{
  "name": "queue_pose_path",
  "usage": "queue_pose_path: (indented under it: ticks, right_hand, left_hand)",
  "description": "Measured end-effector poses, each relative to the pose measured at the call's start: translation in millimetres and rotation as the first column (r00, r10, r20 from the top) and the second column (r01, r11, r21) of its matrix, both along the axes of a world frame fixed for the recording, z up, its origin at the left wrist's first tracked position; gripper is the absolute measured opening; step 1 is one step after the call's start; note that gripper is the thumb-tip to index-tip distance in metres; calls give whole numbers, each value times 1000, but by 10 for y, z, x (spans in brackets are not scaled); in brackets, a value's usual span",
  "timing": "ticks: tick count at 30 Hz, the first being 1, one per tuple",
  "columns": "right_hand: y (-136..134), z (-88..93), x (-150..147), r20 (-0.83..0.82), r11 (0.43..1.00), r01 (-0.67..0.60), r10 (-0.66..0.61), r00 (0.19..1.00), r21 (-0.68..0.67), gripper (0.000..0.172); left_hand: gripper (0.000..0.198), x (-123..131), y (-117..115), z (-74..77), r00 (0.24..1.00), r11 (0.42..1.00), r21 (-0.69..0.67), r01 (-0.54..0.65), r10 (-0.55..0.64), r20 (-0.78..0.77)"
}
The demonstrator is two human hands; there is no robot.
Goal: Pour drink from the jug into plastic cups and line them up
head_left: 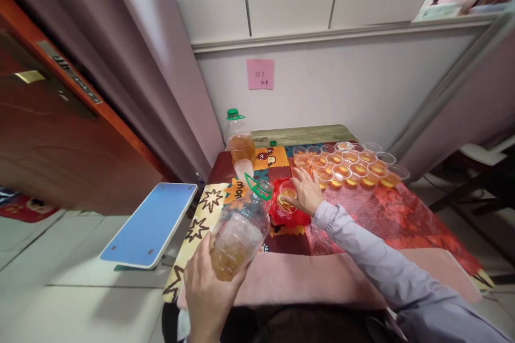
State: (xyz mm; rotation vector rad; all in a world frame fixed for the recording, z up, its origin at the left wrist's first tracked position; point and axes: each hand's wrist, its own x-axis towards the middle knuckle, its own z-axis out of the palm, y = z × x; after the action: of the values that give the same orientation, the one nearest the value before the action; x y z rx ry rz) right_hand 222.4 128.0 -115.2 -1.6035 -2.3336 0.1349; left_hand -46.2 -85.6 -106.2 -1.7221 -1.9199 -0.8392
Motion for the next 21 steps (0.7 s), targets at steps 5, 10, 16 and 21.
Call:
queue_pose_path:
  ticks: [5, 10, 16, 21]
  right_hand:
    - [-11, 79, -89, 60, 1000, 5, -4, 998, -14, 74]
    - [5, 46, -94, 87, 996, 56, -49, 995, -75, 83]
    - [7, 66, -89, 95, 988, 74, -61, 994, -137, 82]
    - [0, 141, -111, 81, 984, 51, -38, 996, -168, 60]
  left_hand:
    - [106, -43, 7, 2, 1000, 1000, 28, 5, -5, -10]
    - [104, -23, 1, 18, 1000, 999, 38, -15, 14, 3]
    - [104, 10, 4, 23, 1000, 1000, 31, 4, -4, 1]
    - [103, 8, 25, 16, 1000, 1000, 24, -2, 1, 14]
